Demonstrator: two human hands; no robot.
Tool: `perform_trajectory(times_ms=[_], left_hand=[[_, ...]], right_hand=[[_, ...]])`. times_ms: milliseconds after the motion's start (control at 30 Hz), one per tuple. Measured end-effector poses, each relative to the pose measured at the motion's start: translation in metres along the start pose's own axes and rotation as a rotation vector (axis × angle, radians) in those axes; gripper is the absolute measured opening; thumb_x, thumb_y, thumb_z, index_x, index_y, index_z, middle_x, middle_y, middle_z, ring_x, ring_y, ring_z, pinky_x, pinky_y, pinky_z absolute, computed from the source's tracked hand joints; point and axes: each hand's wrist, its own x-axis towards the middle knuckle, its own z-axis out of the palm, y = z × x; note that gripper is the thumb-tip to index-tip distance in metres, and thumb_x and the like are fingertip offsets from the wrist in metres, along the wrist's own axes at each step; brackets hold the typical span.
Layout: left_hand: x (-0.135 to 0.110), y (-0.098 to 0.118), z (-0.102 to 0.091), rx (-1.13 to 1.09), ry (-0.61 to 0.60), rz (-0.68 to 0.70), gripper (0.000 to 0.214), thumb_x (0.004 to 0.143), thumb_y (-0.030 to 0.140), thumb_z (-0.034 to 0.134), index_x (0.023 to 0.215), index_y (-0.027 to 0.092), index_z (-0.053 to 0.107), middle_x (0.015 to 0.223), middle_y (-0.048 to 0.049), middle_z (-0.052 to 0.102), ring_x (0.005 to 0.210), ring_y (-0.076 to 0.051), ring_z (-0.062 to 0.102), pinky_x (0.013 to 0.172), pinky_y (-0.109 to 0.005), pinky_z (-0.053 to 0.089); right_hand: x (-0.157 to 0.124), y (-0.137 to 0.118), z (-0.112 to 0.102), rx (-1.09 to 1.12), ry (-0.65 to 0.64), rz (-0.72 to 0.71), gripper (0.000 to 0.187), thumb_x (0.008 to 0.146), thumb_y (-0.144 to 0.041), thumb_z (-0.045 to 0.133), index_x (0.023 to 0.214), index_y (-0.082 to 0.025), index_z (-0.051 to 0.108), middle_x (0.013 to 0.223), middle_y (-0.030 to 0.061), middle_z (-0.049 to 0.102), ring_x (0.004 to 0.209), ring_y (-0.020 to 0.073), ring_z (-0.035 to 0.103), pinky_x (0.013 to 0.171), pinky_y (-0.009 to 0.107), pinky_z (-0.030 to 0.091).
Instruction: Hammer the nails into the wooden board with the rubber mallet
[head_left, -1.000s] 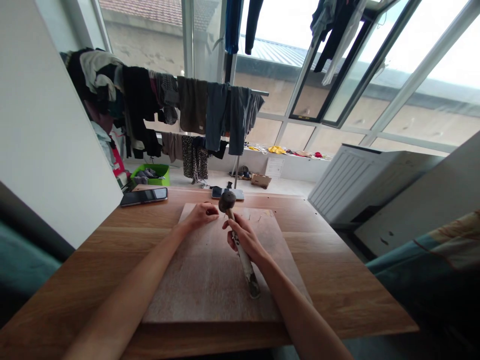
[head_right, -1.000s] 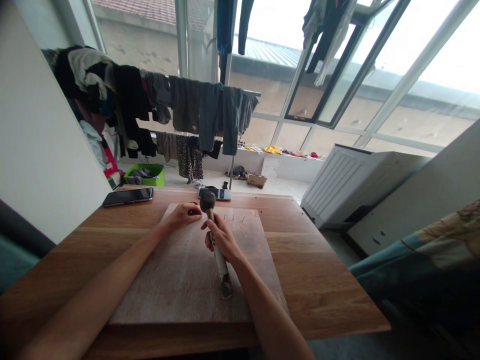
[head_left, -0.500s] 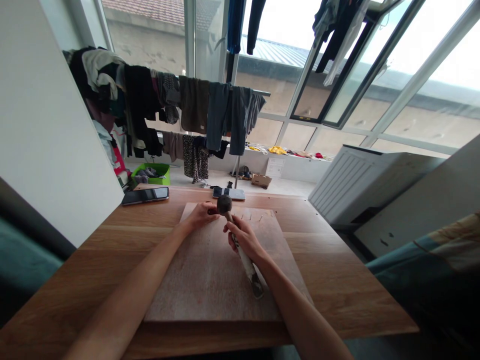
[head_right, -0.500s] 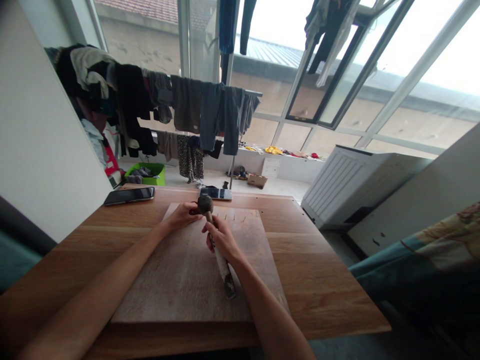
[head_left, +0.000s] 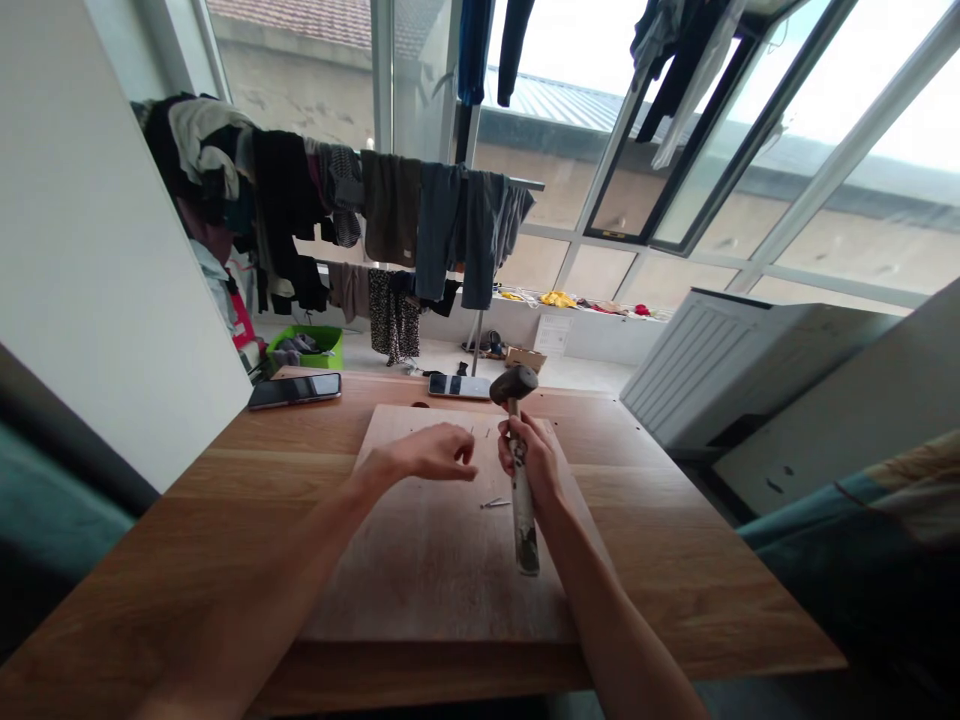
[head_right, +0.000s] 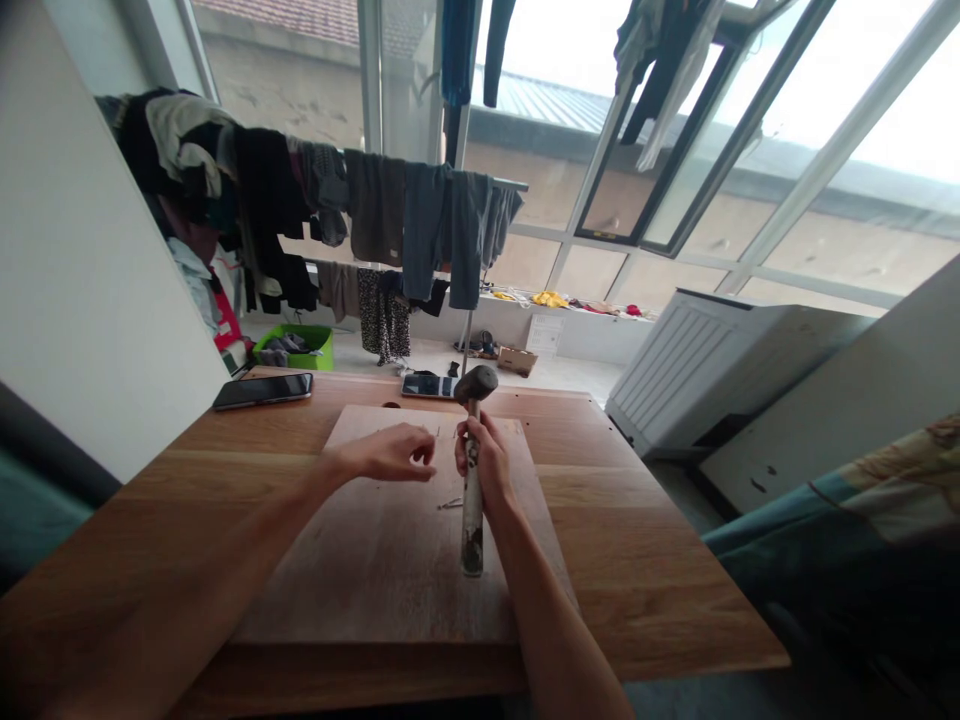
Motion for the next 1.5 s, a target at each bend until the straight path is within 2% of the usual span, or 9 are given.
perform_trajectory(times_ms=[100, 233, 533, 800, 933, 1067, 1233, 1367, 1500], left_hand=[[0.002, 0.035, 0.011, 0.081, -0.156, 0.038, 0.023, 0.073, 0.041, 0.069, 0.078, 0.019, 0.065, 0.08, -0.0024, 0.067, 0.067, -0.017, 0.058, 0.055, -0.027, 0.038], [0.001, 0.056, 0.023, 0.145, -0.218, 0.049, 0.016, 0.072, 0.035, 0.07, 0.075, 0.019, 0.067, 0.076, -0.0031, 0.068, 0.064, -0.018, 0.06, 0.052, -0.028, 0.038], [-0.005, 0.048, 0.013, 0.27, -0.21, 0.002, 0.008, 0.074, 0.024, 0.064, 0.075, 0.018, 0.068, 0.078, -0.0074, 0.07, 0.068, -0.023, 0.065, 0.057, -0.031, 0.043], [-0.011, 0.043, -0.008, 0.176, -0.14, 0.096, 0.028, 0.077, 0.02, 0.064, 0.105, 0.025, 0.063, 0.108, -0.003, 0.061, 0.095, -0.021, 0.062, 0.077, -0.029, 0.046], [-0.009, 0.038, 0.001, 0.196, -0.185, 0.041, 0.022, 0.075, 0.02, 0.063, 0.096, 0.023, 0.064, 0.104, -0.0031, 0.06, 0.09, -0.02, 0.062, 0.073, -0.028, 0.046], [-0.007, 0.038, 0.011, 0.252, -0.136, 0.039, 0.008, 0.075, 0.021, 0.063, 0.082, 0.02, 0.066, 0.101, -0.005, 0.06, 0.09, -0.02, 0.062, 0.073, -0.029, 0.047], [-0.006, 0.042, 0.007, 0.244, -0.162, 0.016, 0.006, 0.069, 0.019, 0.067, 0.074, 0.018, 0.067, 0.089, -0.0067, 0.065, 0.078, -0.021, 0.063, 0.067, -0.03, 0.048], [-0.009, 0.014, -0.011, -0.037, -0.158, -0.014, 0.013, 0.066, 0.016, 0.066, 0.078, 0.018, 0.067, 0.073, -0.0006, 0.066, 0.066, -0.016, 0.062, 0.059, -0.025, 0.046], [-0.016, -0.044, -0.022, -0.405, 0.269, -0.092, 0.032, 0.077, 0.027, 0.063, 0.108, 0.017, 0.064, 0.082, -0.0024, 0.07, 0.075, -0.016, 0.066, 0.068, -0.025, 0.051]], right_hand=[[0.0, -0.003, -0.003, 0.024, 0.028, -0.012, 0.02, 0.083, -0.039, 0.058, 0.075, -0.021, 0.052, 0.045, -0.0088, 0.044, 0.032, 0.0066, 0.037, 0.03, 0.018, 0.024], [-0.001, -0.004, -0.003, 0.044, 0.04, -0.004, 0.02, 0.084, -0.039, 0.057, 0.075, -0.021, 0.052, 0.045, -0.0081, 0.046, 0.032, 0.0066, 0.036, 0.03, 0.018, 0.024], [-0.001, -0.001, -0.003, 0.055, 0.018, 0.027, 0.02, 0.085, -0.038, 0.058, 0.075, -0.02, 0.055, 0.046, -0.0077, 0.048, 0.03, 0.0059, 0.036, 0.03, 0.018, 0.024], [0.001, -0.001, -0.005, 0.07, 0.052, -0.002, 0.02, 0.081, -0.038, 0.062, 0.077, -0.021, 0.053, 0.055, -0.007, 0.051, 0.033, 0.0055, 0.038, 0.029, 0.018, 0.027], [0.004, 0.003, -0.008, 0.065, 0.055, -0.008, 0.02, 0.08, -0.038, 0.062, 0.076, -0.021, 0.053, 0.057, -0.0069, 0.052, 0.033, 0.005, 0.038, 0.028, 0.018, 0.027], [0.004, 0.004, -0.007, 0.05, 0.032, 0.0, 0.018, 0.08, -0.036, 0.062, 0.077, -0.02, 0.055, 0.056, -0.0065, 0.052, 0.033, 0.0051, 0.038, 0.028, 0.018, 0.027], [0.002, 0.006, -0.003, 0.027, -0.027, 0.051, 0.02, 0.079, -0.038, 0.062, 0.076, -0.02, 0.054, 0.058, -0.0058, 0.055, 0.033, 0.0053, 0.04, 0.028, 0.018, 0.028], [-0.001, 0.008, 0.001, -0.009, -0.06, 0.08, 0.02, 0.079, -0.039, 0.062, 0.075, -0.021, 0.054, 0.055, -0.0062, 0.054, 0.032, 0.0061, 0.041, 0.029, 0.018, 0.03], [-0.002, 0.009, 0.005, -0.045, -0.094, 0.101, 0.021, 0.081, -0.04, 0.06, 0.074, -0.02, 0.054, 0.046, -0.0069, 0.051, 0.03, 0.0067, 0.039, 0.028, 0.017, 0.027]])
